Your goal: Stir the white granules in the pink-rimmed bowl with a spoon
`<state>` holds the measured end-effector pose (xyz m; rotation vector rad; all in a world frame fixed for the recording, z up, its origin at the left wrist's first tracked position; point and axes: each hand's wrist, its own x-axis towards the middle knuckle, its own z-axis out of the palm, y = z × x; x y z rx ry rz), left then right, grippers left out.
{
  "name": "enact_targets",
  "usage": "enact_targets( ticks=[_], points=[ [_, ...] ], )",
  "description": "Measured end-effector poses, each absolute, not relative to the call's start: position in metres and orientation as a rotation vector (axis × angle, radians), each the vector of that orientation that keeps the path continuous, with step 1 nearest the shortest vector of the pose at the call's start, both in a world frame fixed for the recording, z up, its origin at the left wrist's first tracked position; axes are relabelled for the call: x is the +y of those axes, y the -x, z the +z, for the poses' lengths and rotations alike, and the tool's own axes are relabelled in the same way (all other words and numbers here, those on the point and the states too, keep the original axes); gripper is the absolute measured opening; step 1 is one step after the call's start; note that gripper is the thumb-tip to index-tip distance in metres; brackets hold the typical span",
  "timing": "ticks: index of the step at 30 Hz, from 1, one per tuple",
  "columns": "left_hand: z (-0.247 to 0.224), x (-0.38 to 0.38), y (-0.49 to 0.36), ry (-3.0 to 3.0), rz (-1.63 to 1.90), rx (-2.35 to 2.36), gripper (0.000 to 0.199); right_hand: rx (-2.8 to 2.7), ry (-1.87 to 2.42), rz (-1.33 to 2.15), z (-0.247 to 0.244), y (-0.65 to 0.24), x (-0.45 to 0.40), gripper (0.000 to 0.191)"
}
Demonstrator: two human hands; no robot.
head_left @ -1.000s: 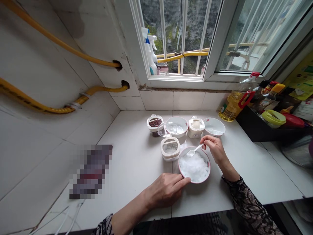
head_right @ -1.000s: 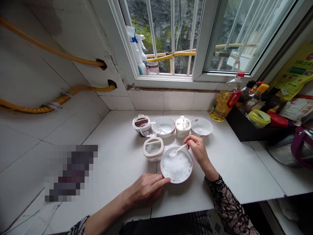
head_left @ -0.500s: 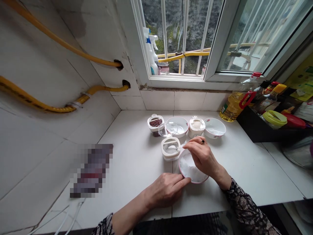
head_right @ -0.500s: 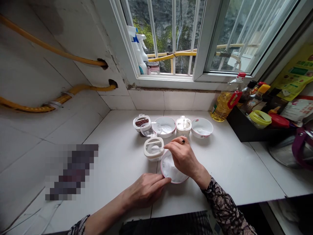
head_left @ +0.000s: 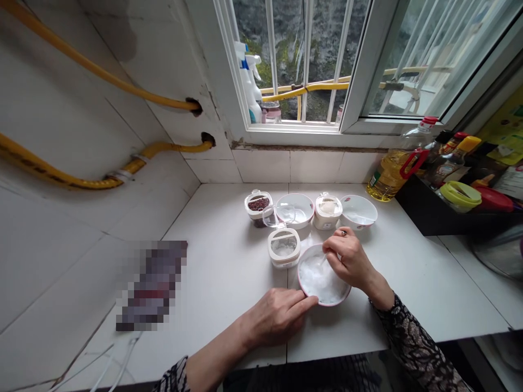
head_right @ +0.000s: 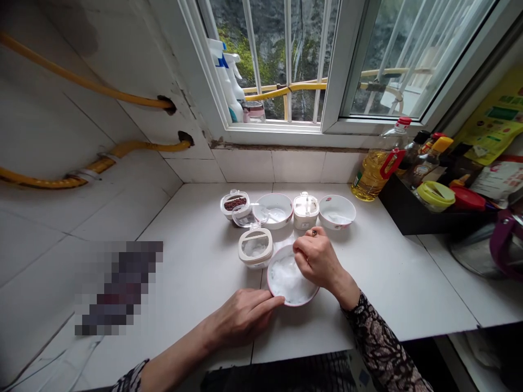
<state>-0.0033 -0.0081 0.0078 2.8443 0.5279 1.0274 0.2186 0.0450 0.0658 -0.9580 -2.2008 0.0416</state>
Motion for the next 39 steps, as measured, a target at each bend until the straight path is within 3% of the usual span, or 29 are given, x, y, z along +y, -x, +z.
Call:
enact_targets(
  ticks=[9, 20, 31, 39],
  points=[
    [0.007, -0.008, 0.003, -2.844, 1.040, 0.534, 0.035, -1.932, 1.263, 0.232, 0.066, -0.224, 0.047, 0.022],
    [0.009, -0.008, 0.003, -2.847, 1.040, 0.538, 0.037, -1.863, 1.346, 0.370, 0.066, -0.221, 0.048, 0.021],
    [0.008, -0.008, 0.003, -2.854, 1.035, 0.533, 0.037, -1.279, 1.300, 1.069, 0.065, -0.229, 0.058, 0.014],
    [0.008, -0.008, 0.003, -2.866, 1.014, 0.541, 0.036, -1.373, 1.153, 0.963, 0.070, -0.213, 0.052, 0.013]
  ],
)
